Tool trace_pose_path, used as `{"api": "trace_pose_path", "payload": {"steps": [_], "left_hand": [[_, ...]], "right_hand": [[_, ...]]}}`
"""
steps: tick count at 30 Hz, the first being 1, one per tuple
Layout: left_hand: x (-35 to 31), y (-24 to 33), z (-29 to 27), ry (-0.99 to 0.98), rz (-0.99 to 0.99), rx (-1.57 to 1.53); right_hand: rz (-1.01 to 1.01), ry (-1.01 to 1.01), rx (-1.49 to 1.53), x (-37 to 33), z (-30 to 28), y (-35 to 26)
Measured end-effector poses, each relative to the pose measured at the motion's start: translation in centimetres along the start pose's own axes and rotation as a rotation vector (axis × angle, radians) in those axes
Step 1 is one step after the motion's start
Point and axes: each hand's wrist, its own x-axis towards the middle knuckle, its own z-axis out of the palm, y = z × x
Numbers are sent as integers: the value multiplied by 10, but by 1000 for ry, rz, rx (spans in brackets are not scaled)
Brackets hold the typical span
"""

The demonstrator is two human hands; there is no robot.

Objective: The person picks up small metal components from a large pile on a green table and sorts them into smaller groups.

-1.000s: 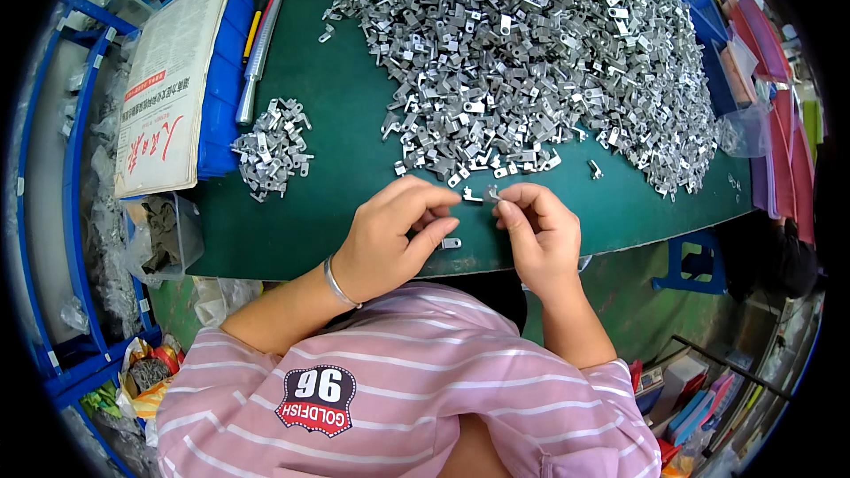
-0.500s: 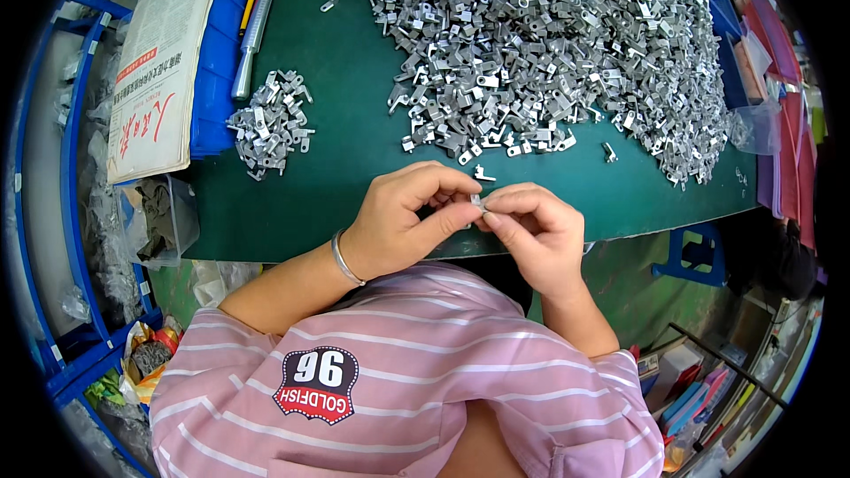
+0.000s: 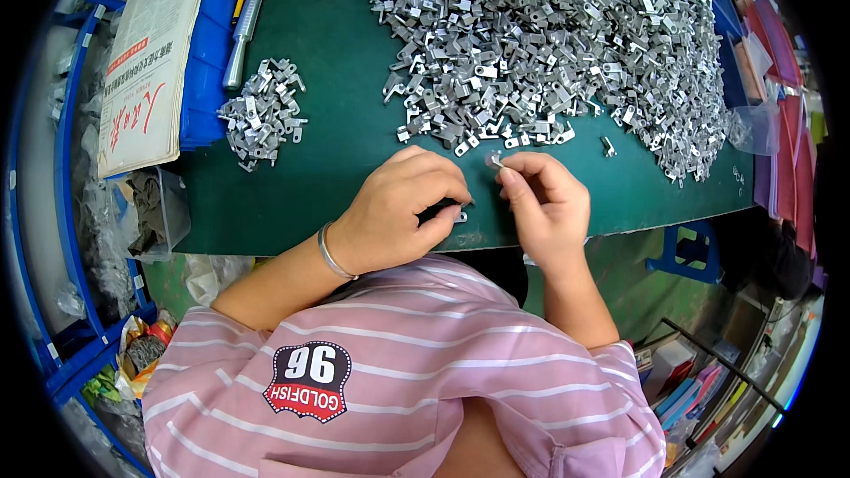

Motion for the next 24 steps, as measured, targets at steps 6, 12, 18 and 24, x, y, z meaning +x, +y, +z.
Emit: {"api": "trace_pose_path", "payload": {"steps": [6,12,18,24], "left_hand": [[0,-4,-2,-2,14,11],[0,3,-2,48,-122,-177],[-3,-1,3,72,-3,-135],[1,-1,4,66,37,68]], "right_hand": [[382,-236,659,5,-20,-6],[219,-148,540,-9,-6,-10],[-554,-101,-180,-10,3,-4],[-438,92,-588,19,-4,5]]}}
